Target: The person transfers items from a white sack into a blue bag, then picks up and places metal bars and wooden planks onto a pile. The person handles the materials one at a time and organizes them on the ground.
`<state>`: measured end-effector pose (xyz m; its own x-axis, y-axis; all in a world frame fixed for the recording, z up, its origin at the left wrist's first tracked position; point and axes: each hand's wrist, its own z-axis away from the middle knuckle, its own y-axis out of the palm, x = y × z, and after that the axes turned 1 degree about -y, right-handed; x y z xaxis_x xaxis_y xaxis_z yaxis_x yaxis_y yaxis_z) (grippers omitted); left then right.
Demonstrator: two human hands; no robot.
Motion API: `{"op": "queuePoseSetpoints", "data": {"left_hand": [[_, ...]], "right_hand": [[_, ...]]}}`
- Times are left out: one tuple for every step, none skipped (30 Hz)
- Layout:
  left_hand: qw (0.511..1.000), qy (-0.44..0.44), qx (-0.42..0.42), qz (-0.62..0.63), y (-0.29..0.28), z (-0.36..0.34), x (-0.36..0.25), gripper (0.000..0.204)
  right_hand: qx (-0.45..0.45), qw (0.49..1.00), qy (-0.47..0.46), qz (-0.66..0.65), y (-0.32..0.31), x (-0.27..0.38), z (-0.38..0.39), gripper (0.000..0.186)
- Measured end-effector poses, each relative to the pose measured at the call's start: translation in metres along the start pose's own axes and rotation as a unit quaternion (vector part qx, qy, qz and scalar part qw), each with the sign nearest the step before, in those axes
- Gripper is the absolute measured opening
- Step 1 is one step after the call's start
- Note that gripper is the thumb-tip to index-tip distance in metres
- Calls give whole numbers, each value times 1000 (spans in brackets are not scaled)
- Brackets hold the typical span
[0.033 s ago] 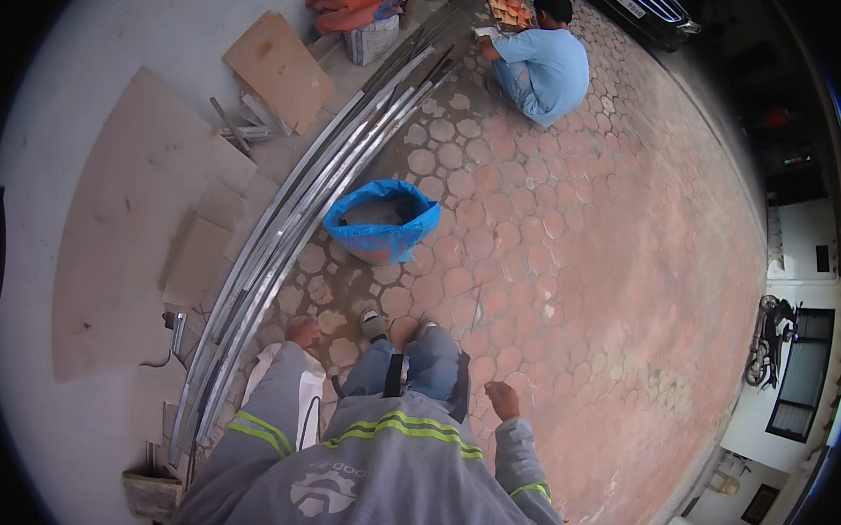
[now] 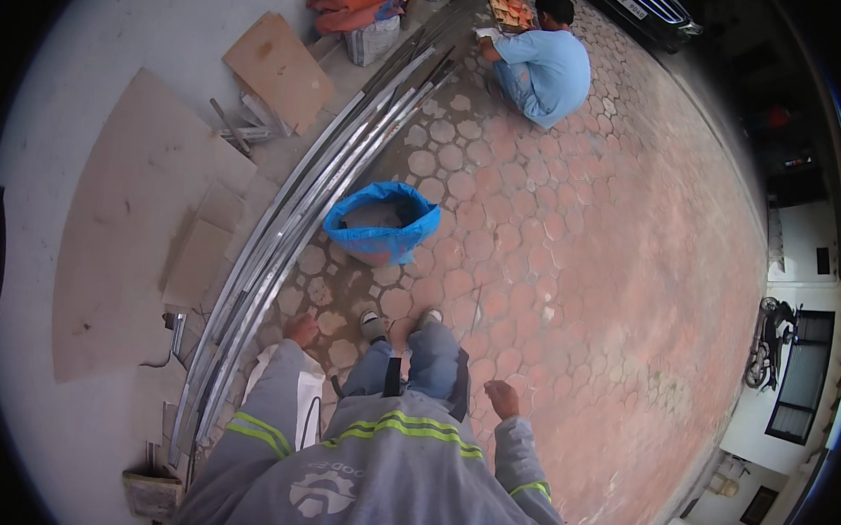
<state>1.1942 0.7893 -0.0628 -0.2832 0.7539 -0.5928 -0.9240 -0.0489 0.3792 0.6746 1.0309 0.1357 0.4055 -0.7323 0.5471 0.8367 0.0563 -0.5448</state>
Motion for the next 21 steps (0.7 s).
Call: {"op": "queuePoseSetpoints", "data": {"left_hand": [[999,46,-5,18,12,-13,-21,31],[995,57,-61,-44,24,-13,-35,30],[985,68,-118,-106,37,-9,-44,29],[964,91,-171,-183,52,-5,-53,28],[954,100,-190,-210,66,-2,-63,27],[938,121,-206,-251,81,3,-71,26],[920,116,-230,-295,97,9,-79,25],[911,146,-232,-307,115,16,-85,25],[901,157,-242,-323,137,19,-93,25],[893,161,-250,-337,159,18,-105,25],[890,175,-251,-338,178,14,-119,25],[892,176,-248,-334,198,7,-133,26],[900,169,-241,-321,216,1,-144,26],[898,183,-235,-325,231,-10,-157,26],[902,196,-223,-312,244,-27,-171,26],[895,191,-221,-337,252,-44,-183,27],[889,199,-214,-352,259,-64,-193,27],[894,187,-198,-356,265,-88,-200,27],[897,187,-179,-357,269,-114,-204,27],[883,174,-159,-406,271,-139,-203,28],[867,158,-135,-453,271,-163,-199,30]], "right_hand": [[-5,999,-48,-20,-5,10,-16,33],[-11,998,-52,-18,-9,23,-32,34],[-12,999,-43,-13,-14,39,-48,35],[-14,998,-56,-24,-18,57,-66,35],[-11,998,-55,-32,-23,77,-84,36],[-5,998,-48,-41,-28,98,-105,37],[8,997,-64,-44,-33,119,-127,37],[25,996,-72,-50,-37,140,-152,37],[37,995,-77,-46,-41,161,-179,37],[55,992,-102,-41,-44,180,-207,39],[67,991,-112,-28,-45,199,-235,41],[75,988,-136,-6,-46,216,-261,45],[59,989,-128,31,-45,232,-284,50],[52,989,-119,68,-43,247,-304,53],[61,991,-86,88,-40,261,-320,58],[68,987,-88,120,-36,274,-334,61],[69,982,-86,152,-31,287,-346,65],[77,976,-73,191,-24,299,-356,68],[68,977,-76,188,-17,310,-366,71],[69,977,-64,193,-10,320,-376,74],[74,976,-47,197,-1,327,-385,77]]}}
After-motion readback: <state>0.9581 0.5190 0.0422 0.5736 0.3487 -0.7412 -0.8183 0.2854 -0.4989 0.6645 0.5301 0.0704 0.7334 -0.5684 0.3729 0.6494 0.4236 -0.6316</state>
